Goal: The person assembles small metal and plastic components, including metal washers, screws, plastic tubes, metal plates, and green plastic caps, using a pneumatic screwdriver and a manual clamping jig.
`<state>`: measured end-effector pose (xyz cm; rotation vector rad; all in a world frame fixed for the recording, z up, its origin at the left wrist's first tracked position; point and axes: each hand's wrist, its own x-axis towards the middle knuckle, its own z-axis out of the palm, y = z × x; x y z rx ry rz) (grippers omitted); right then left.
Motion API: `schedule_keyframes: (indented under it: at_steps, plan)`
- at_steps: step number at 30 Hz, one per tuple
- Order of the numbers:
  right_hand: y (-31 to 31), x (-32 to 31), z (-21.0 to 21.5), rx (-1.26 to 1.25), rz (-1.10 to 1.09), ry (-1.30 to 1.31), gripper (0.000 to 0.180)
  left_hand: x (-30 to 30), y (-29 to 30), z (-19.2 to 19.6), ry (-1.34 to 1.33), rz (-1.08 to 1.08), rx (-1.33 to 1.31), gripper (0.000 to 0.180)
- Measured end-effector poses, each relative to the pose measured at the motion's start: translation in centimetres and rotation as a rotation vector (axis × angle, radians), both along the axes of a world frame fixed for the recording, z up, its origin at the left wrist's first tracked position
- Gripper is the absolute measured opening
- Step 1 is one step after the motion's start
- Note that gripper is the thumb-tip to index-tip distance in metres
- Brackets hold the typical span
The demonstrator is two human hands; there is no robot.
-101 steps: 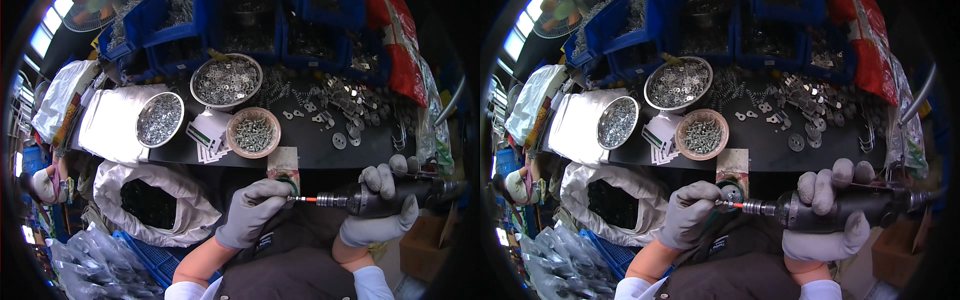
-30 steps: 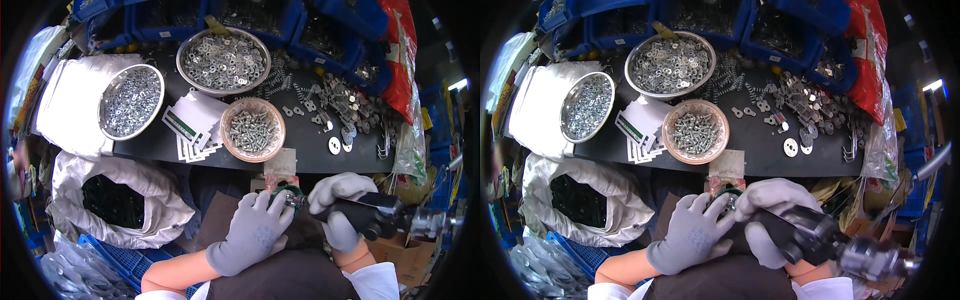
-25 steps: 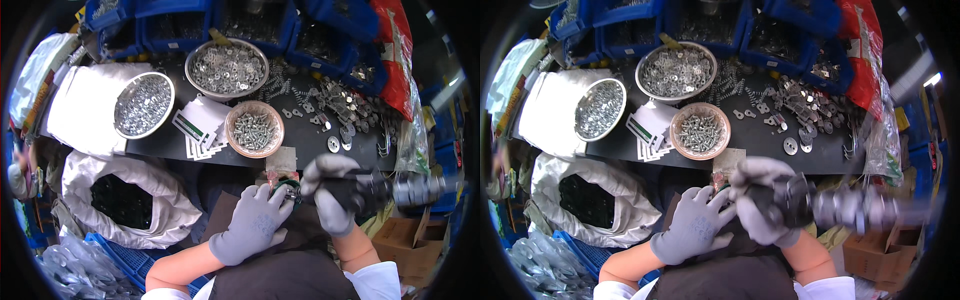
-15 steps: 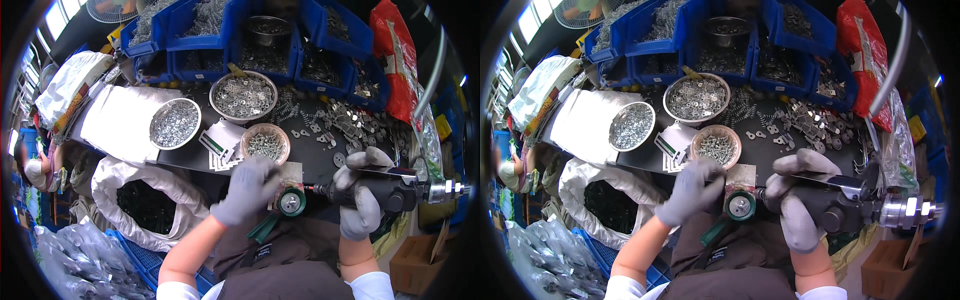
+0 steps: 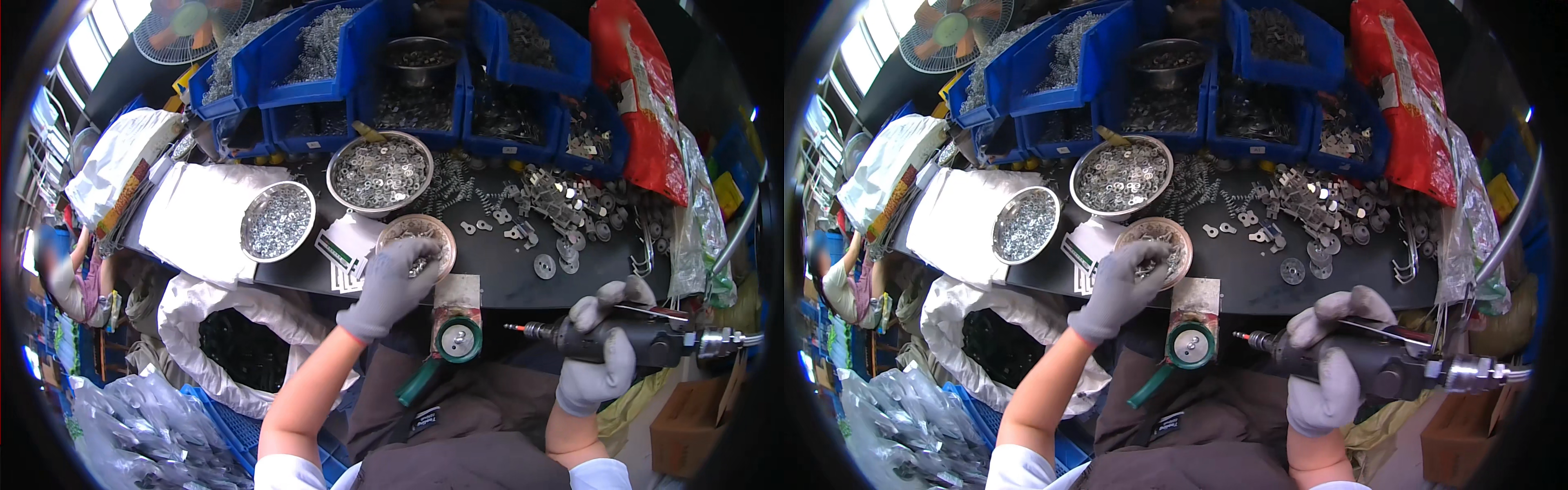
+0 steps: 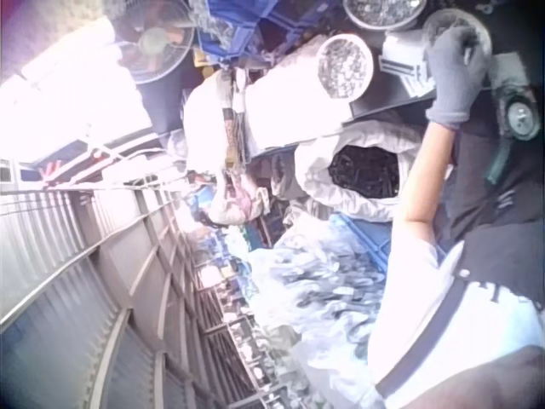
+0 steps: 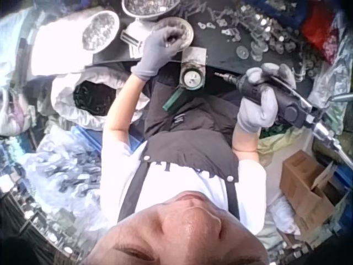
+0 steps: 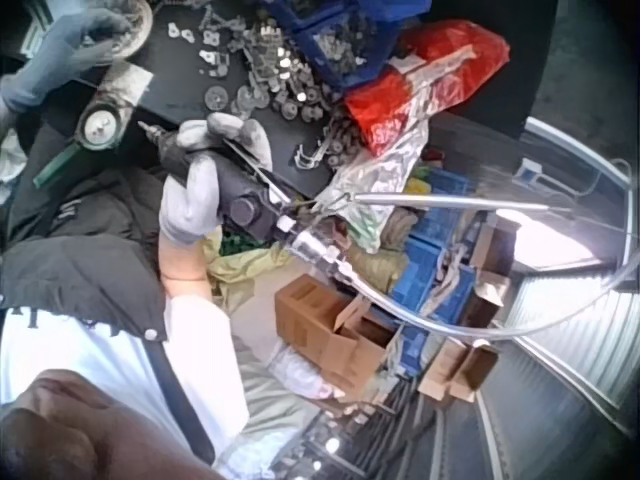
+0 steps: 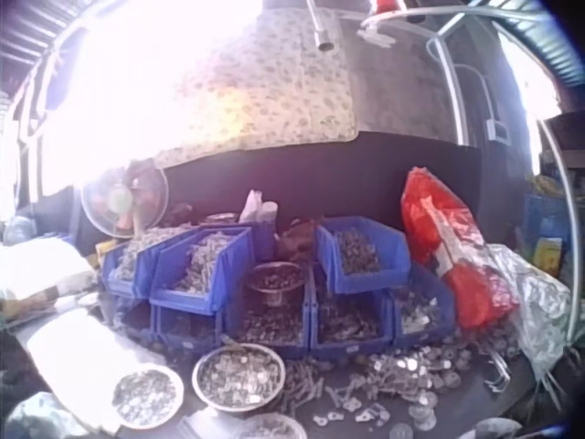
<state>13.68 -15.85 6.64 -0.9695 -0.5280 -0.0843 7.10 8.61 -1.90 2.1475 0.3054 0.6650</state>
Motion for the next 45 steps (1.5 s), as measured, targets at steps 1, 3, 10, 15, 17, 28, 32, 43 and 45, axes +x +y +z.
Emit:
schedule_keyframes:
  at_steps: [1, 3, 10, 15, 17, 28, 32, 43, 45]
  plan:
    - [0.2, 0.1, 0.3, 0.054, 0.007, -0.011, 0.063, -1.3, -1.2, 0.5, 0.046, -0.017, -0.3, 0.021]
    - [0.7, 0.0, 1.1, 0.116, -0.024, 0.006, 0.065, -3.4, -3.2, 1.1, -0.011, -0.139, -0.683, 0.021]
    - [1.8, -1.5, 3.2, 0.254, 0.216, 0.041, 0.067, -6.5, -6.4, 1.2, -0.068, -0.296, -1.388, 0.02]
    - [2.0, -1.8, 3.3, 0.216, 0.24, 0.045, 0.067, -6.4, -6.6, 1.0, -0.088, -0.381, -1.406, 0.021]
    - [1.9, -1.8, 3.1, 0.2, 0.245, 0.048, 0.068, -6.4, -6.7, 1.0, -0.106, -0.431, -1.407, 0.023]
    - [1.3, -1.2, 2.0, 0.356, 0.32, 0.147, 0.063, -7.0, -7.2, 1.2, -0.256, -0.34, -0.642, 0.016]
    - [0.6, -0.8, 0.2, 0.351, 0.315, 0.233, 0.06, -8.3, -7.5, 0.3, -0.287, -0.346, -0.819, 0.042]
    - [1.1, -1.0, -5.5, 0.025, 0.171, 0.195, 0.054, -15.9, -6.3, -6.4, -0.075, 0.235, -0.965, 0.054]
    - [1.4, -1.3, -5.1, -0.019, 0.186, 0.134, 0.055, -16.5, -6.9, -7.2, -0.072, 0.217, -0.986, 0.045]
